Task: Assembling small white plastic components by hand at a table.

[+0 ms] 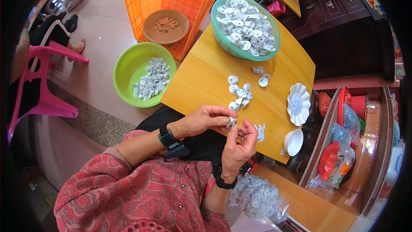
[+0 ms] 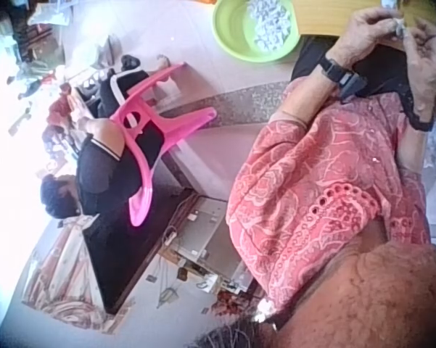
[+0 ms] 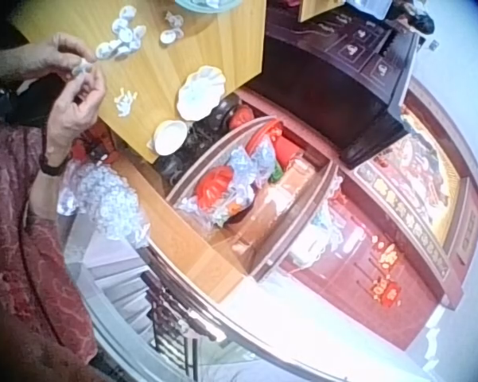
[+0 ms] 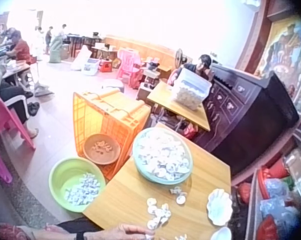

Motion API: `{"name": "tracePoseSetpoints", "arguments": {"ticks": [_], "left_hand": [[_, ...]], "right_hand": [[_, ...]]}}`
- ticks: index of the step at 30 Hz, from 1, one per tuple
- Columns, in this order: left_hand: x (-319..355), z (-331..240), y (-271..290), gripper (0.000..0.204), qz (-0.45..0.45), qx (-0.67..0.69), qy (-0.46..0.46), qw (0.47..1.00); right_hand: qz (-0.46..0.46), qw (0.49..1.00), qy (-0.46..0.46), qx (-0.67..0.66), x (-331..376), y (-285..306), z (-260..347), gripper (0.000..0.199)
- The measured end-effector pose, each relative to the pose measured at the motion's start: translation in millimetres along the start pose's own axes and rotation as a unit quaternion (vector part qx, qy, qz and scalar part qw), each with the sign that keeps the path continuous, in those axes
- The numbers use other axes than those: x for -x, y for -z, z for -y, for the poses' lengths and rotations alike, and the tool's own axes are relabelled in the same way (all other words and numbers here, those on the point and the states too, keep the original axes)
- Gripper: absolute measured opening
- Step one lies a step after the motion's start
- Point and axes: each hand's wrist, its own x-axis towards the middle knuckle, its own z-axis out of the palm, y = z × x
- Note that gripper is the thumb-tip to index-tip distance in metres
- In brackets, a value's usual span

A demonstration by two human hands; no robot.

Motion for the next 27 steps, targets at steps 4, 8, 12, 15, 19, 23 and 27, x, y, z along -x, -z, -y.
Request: {"name": "tracePoseSetpoints", "arguments": {"ticks": [4, 8, 12, 15, 19, 23, 27], "left_hand": [[0, -7, 0, 0.028, 0.001, -0.122, -0.029, 0.992], [1, -9, 4, 0.027, 0.02, -0.193, -0.076, 0.978], [4, -14, -1, 0.027, -0.022, -0.098, -0.003, 0.995], [4, -12, 1, 0.028, -0.029, -0.079, -0.01, 0.996], [4, -14, 0, 0.028, -0.038, -0.089, -0.013, 0.995], [5, -12, 2, 0.028, -0.025, -0.107, -0.011, 0.994], [5, -14, 1, 0.027, -0.018, -0.134, -0.006, 0.991]], "right_hand": [[0.015, 0.998, 0.03, 0.057, -3, 3, 4, 0.025], [0.04, 0.993, 0.064, 0.093, -6, 3, 5, 0.025], [0.048, 0.997, 0.03, 0.048, -4, 2, 1, 0.027], [0.035, 0.999, 0.003, -0.004, -3, 0, 1, 0.028], [0.032, 0.999, 0.017, 0.005, -3, 0, -2, 0.027], [0.027, 0.999, 0.013, 0.016, -3, -1, -1, 0.024], [0.019, 0.998, 0.03, 0.054, -2, -4, 0, 0.019]]}}
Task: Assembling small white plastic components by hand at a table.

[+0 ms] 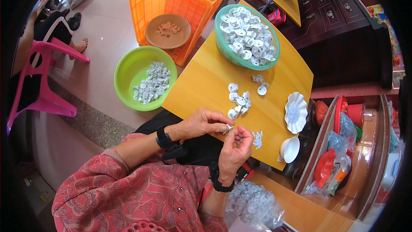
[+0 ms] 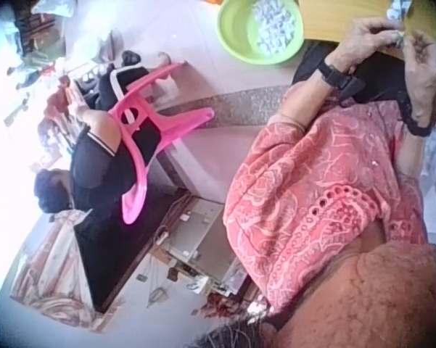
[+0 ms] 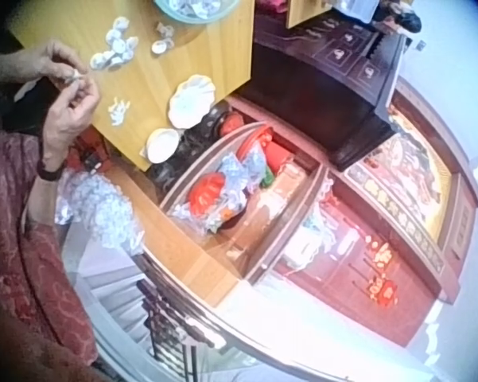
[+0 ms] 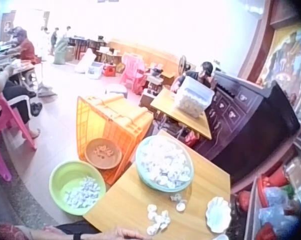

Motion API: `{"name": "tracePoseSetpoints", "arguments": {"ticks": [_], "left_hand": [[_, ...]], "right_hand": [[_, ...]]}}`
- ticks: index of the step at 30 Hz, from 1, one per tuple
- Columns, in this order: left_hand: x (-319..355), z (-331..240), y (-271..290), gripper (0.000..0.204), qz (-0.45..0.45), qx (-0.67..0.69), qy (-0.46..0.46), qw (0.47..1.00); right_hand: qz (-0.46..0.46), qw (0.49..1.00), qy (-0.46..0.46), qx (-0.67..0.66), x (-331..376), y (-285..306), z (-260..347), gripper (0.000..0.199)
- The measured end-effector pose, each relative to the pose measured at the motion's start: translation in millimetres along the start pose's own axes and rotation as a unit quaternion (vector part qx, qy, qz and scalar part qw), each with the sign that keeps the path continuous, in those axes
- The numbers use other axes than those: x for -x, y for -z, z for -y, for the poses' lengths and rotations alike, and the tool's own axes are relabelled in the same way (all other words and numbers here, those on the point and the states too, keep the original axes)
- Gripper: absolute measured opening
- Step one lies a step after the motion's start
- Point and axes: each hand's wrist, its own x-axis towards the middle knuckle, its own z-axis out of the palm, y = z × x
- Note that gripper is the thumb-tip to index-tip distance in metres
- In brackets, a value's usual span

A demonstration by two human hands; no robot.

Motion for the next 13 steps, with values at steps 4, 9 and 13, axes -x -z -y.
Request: {"name": "tracePoseSetpoints", "arguments": {"ticks": [4, 9, 13], "left_hand": [[-1, -3, -1, 0.026, 0.002, -0.015, -0.014, 1.0], [-23, -25, 1, 0.028, 0.003, -0.113, -0.037, 0.993], [-68, -78, 4, 0.035, -0.048, -0.214, -0.098, 0.971]], "right_hand": [[0.003, 1.0, -0.003, -0.004, 1, 0, -8, 0.018], [-0.002, 0.995, -0.056, -0.079, 6, -1, -12, 0.021], [-0.004, 0.994, -0.075, -0.076, 12, 1, -24, 0.022]]}}
